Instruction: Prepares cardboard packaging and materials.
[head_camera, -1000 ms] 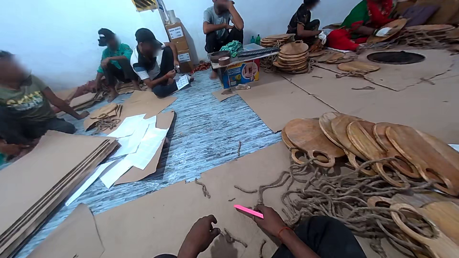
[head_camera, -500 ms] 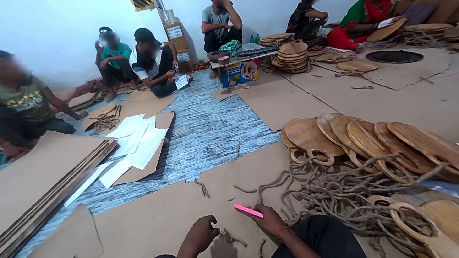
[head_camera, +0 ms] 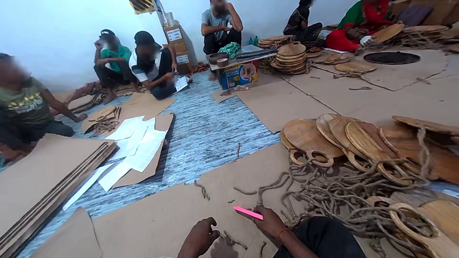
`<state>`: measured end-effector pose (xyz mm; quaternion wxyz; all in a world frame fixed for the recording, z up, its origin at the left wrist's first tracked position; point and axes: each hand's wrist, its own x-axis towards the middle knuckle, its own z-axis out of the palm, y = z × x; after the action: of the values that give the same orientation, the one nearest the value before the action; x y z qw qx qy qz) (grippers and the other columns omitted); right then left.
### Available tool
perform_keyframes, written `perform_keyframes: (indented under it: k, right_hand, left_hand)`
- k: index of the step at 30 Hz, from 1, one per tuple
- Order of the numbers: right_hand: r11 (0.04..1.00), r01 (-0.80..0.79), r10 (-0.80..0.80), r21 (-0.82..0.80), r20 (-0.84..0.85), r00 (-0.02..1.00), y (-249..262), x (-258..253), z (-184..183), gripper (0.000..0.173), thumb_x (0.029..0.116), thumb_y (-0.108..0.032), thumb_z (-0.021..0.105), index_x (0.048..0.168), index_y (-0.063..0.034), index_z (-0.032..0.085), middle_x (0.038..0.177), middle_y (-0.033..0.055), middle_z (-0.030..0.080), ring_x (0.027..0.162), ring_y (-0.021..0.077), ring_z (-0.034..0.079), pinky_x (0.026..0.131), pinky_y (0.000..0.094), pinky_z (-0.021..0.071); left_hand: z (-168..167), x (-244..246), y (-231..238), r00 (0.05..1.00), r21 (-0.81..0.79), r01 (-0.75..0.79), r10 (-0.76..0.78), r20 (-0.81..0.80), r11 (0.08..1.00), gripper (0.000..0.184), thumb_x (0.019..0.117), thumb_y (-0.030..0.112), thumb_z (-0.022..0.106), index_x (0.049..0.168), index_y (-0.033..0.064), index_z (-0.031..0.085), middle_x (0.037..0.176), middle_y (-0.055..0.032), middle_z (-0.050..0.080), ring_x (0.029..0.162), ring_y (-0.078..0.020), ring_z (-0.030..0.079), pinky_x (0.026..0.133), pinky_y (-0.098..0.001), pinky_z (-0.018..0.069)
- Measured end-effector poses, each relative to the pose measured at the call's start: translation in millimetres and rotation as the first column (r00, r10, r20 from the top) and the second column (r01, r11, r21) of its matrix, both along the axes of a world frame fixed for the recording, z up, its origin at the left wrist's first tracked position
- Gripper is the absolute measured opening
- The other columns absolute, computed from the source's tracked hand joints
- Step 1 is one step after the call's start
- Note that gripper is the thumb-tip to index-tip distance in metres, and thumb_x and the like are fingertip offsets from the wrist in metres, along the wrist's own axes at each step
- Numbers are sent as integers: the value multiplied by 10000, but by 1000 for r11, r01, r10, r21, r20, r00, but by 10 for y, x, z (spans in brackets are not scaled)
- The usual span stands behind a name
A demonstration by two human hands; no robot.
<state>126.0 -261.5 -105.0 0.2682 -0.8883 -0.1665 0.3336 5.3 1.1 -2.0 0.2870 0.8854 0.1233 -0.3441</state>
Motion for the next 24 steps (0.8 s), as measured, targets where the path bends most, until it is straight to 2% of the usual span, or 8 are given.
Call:
perform_keyframes:
  k: [24]
  right_hand:
    - [1000,-13,13,-6,7,1000,80,-47,-16,397,987,-351,646,1287,-91,665,1191,169,714,1133,332,681,987,549,517]
  left_hand:
    - [11,-60,82,1000,-2,-1,1,3,1000,469,1070,324,577,1434,29,554,1259,-208,695,1172,-348,679,1058,-540,502]
